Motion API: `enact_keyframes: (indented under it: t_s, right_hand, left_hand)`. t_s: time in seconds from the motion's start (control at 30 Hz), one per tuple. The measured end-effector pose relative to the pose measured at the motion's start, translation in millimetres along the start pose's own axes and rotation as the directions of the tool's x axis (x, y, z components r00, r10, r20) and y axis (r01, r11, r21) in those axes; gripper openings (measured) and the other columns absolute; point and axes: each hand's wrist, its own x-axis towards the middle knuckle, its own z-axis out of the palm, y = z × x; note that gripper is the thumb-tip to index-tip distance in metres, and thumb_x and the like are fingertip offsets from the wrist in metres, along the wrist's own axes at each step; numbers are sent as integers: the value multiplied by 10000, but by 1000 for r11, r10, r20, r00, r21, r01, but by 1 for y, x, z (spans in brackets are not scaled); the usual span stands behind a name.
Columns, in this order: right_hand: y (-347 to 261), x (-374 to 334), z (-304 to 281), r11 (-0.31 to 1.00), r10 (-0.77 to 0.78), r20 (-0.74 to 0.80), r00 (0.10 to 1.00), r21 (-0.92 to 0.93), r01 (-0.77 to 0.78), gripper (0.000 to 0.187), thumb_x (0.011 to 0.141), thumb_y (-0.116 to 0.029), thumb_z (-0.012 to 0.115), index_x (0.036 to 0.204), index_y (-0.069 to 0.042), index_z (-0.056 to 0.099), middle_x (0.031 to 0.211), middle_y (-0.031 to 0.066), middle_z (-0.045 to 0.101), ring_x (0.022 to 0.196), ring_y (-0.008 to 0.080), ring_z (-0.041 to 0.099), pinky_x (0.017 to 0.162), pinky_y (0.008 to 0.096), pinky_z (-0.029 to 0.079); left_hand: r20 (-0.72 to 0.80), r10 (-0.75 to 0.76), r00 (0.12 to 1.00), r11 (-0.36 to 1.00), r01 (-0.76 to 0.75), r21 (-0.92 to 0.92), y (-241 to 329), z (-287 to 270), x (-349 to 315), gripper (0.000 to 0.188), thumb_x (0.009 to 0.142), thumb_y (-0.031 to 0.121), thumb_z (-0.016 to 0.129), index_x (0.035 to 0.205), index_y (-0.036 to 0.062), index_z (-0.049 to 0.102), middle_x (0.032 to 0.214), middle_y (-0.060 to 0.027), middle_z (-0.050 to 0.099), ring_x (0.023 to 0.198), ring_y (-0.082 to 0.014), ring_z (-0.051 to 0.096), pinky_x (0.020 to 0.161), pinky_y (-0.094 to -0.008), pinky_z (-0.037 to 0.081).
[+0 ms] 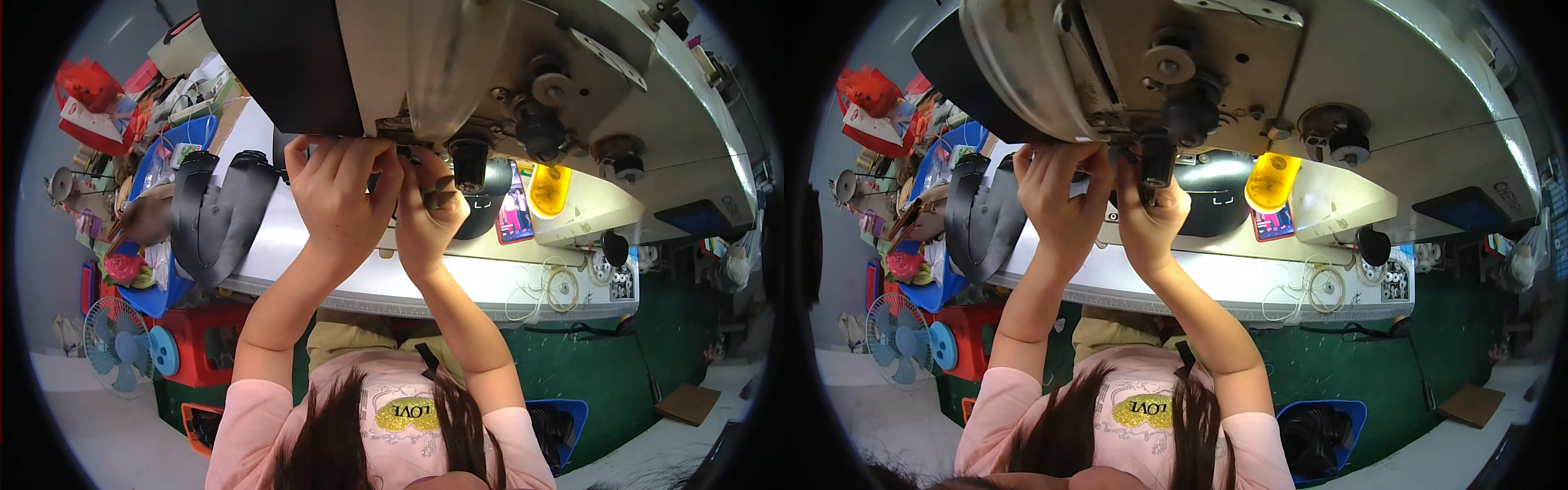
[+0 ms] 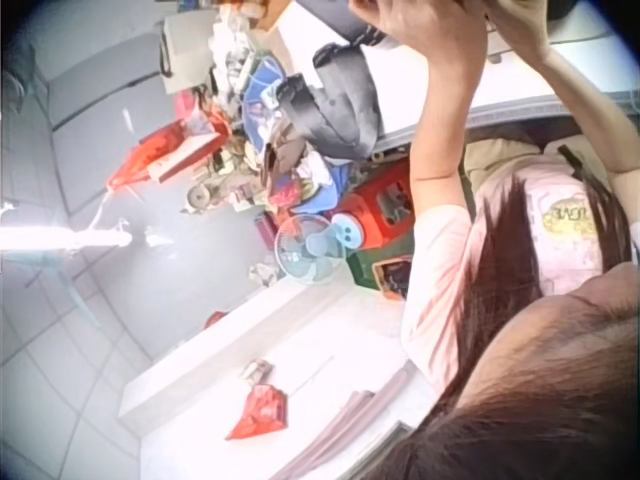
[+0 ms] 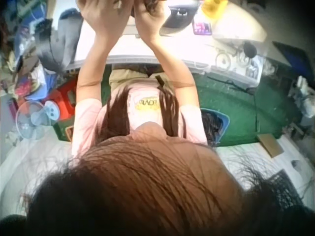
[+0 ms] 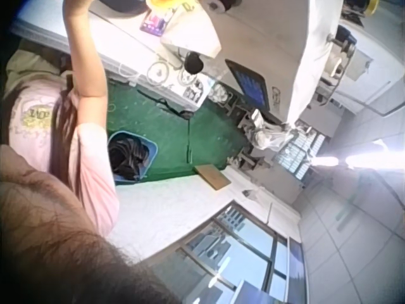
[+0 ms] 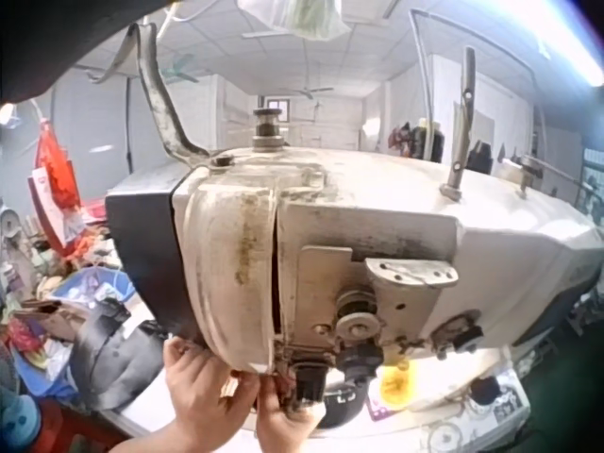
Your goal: The person operates an industrial sewing machine to stitch black, curved plastic or leather-like parts. They repeatedly feed the parts under the needle, guide them through the machine, and trim the excess thread with scissors. The finished parts are stacked on the table to the left.
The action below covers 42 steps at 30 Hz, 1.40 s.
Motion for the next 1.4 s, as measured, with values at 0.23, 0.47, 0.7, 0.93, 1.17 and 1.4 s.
enact_keyframes:
  t_s: [0.23, 0.47, 0.7, 0.93, 1.17, 1.4]
  right_hand:
    - [5, 9, 5, 998, -2, 2, 1000, 67, 2, 22, 763, -8, 598, 782, -3, 590, 568, -10, 540, 516, 21, 474, 467, 179, 392]
    - [2, 4, -61, 998, -57, 229, 972, -14, 62, 57, 743, 26, 594, 797, 11, 589, 607, 19, 560, 517, 41, 498, 471, 176, 401]
    - [-8, 7, -68, 975, -12, 333, 943, -205, 85, 163, 698, 92, 596, 820, -14, 618, 649, 49, 600, 518, 79, 530, 494, 191, 425]
    - [0, 6, -57, 947, -128, 352, 927, -234, 220, 186, 646, 59, 607, 810, -26, 583, 698, 85, 614, 603, 178, 609, 559, 242, 469]
    - [-1, 8, -56, 962, -129, 334, 934, -188, 200, 161, 660, 38, 594, 811, -14, 578, 693, 105, 614, 636, 214, 623, 568, 253, 479]
    - [10, 3, -69, 935, -102, 291, 951, -299, 191, 105, 728, 3, 582, 830, -21, 580, 674, 86, 607, 590, 167, 600, 547, 241, 465]
  left_hand:
    - [-51, 69, 996, 997, -68, 24, -4, 2, -7, 161, 642, 43, 608, 800, 60, 581, 678, -30, 573, 570, -169, 513, 710, -323, 330]
    - [243, 352, 904, 906, -264, -331, 17, -11, -27, 248, 677, -54, 546, 918, -9, 576, 888, -139, 601, 551, -193, 541, 466, -264, 398]
    - [433, -163, 887, 823, 364, -437, 11, -1, -35, 203, 680, 10, 639, 881, 28, 613, 654, -46, 497, 480, -137, 468, 434, -255, 358]
    - [367, -357, 859, 772, 493, -402, 14, 3, -37, 84, 686, -58, 618, 732, 10, 601, 611, -3, 459, 525, -58, 395, 479, -185, 301]
    - [293, -482, 825, 690, 564, -453, 23, 16, -45, 42, 744, -25, 594, 766, 2, 570, 691, -15, 463, 606, -68, 427, 550, -189, 347]
    - [-14, -402, 916, 862, 373, -343, 16, 28, -39, 113, 755, -86, 539, 827, 0, 537, 966, -85, 490, 921, -158, 490, 826, -253, 373]
